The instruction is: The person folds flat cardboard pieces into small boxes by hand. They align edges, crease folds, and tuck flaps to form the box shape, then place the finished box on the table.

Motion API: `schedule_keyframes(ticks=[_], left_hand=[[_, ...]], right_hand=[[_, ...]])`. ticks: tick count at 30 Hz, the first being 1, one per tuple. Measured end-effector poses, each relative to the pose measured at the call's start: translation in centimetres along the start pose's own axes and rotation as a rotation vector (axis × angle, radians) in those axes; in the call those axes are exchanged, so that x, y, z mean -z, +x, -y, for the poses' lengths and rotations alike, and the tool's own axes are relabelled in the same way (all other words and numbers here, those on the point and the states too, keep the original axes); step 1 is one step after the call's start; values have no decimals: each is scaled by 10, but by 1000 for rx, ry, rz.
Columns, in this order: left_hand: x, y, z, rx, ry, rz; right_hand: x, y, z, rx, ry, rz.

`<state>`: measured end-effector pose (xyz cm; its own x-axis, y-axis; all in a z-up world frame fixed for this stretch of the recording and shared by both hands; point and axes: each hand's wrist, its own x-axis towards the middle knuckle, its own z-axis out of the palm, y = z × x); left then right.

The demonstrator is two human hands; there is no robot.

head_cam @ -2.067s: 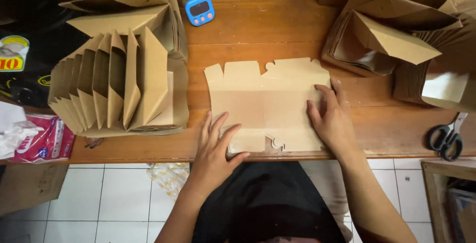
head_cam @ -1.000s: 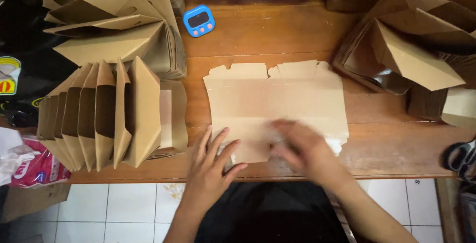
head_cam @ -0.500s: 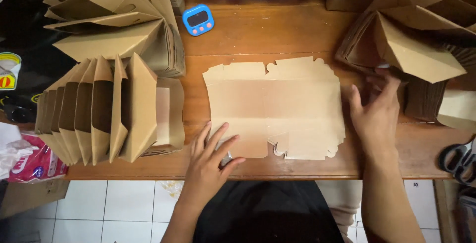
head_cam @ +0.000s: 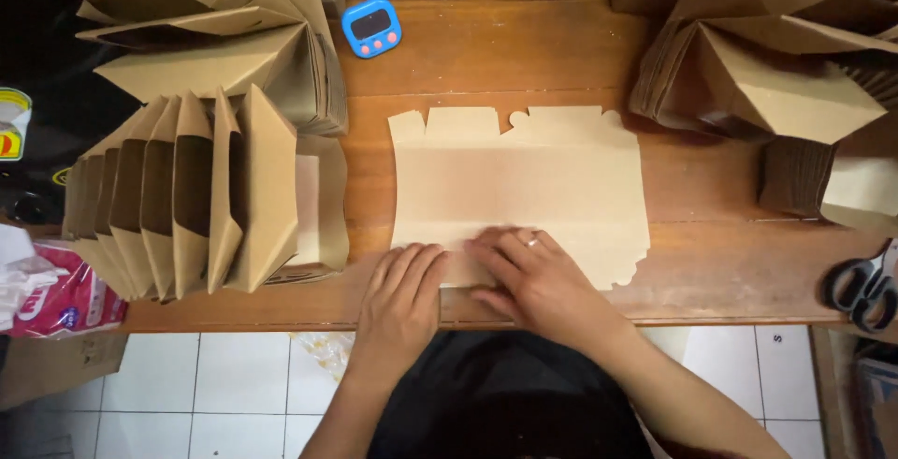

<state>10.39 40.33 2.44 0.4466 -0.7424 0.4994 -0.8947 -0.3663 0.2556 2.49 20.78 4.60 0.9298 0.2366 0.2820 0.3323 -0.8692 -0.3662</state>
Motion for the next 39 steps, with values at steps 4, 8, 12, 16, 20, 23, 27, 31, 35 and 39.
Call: schedule_keyframes(ticks=[4,8,12,16,20,23,27,31,35,39], left_hand=[[7,23,-1,64,-105,28],[6,20,-9,166,-134,78],[5,29,-2,110,-223,45],[-5,22,15,98,-278,52],[-8,30,20,195,-299,149],[-18,30,16,236,-244,110],[-20,31,1,297,-115,-9],[-30,20,-8,242,2,-79],[-38,9,-22,197,72,-136],[-32,9,-19,198,21,-91]], right_hand=[[-3,12,-8,-13,64,-2],[-1,4,-1,87,-6,-58],[0,0,-1,66,-71,-17],[-7,6,3,98,-173,-115],[-13,19,-14,-62,2,-119],[-27,15,-32,-186,-4,-71],[-24,14,-42,-368,-218,59],[-25,14,-44,-384,-248,91],[-23,14,-44,-353,-280,79],[-23,13,-44,-358,-278,102]])
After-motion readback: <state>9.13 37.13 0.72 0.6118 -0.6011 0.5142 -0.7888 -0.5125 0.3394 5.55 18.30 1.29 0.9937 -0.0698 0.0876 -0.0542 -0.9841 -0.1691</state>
